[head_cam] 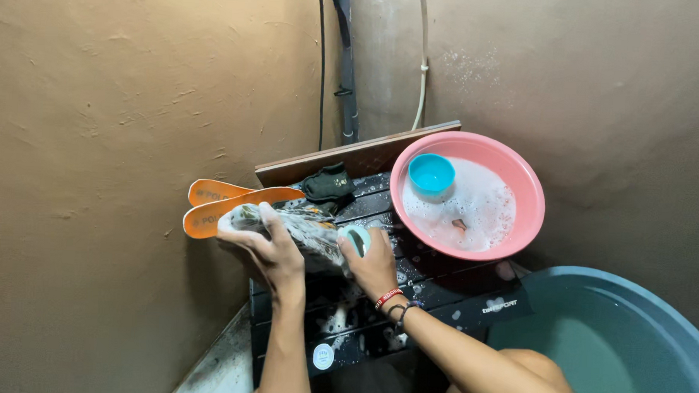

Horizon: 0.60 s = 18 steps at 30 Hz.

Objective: The person scrubs a dark-colored shoe with a light blue sponge on a black plastic stool. They repeatedly dip the sponge into a pink basin filled with soapy water to reapply soap and continue scrubbing the shoe's surface.

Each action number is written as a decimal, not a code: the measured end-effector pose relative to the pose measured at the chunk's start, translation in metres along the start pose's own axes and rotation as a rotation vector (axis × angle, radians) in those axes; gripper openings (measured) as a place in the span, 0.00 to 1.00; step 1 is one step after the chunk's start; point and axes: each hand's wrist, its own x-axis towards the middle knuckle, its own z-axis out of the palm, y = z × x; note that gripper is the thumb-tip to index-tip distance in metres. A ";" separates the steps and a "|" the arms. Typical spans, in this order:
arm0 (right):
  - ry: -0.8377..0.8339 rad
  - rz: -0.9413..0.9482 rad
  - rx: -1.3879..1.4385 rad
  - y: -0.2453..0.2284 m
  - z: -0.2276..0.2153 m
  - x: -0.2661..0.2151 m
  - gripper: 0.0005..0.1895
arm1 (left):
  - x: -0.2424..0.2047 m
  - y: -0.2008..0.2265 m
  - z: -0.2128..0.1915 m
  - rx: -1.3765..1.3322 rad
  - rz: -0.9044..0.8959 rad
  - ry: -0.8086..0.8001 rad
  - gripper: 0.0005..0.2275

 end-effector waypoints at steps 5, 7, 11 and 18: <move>-0.059 -0.112 0.216 -0.081 -0.014 0.004 0.29 | -0.009 0.007 -0.003 -0.048 0.163 0.020 0.28; -0.057 -0.163 0.259 -0.075 -0.012 0.006 0.28 | -0.008 0.005 -0.006 0.045 0.343 0.063 0.25; -0.053 0.067 0.039 0.006 -0.005 0.009 0.31 | -0.007 -0.009 -0.006 -0.065 0.123 -0.046 0.31; -0.102 0.041 0.269 -0.056 -0.009 0.014 0.31 | -0.013 -0.002 0.005 -0.152 0.128 -0.098 0.37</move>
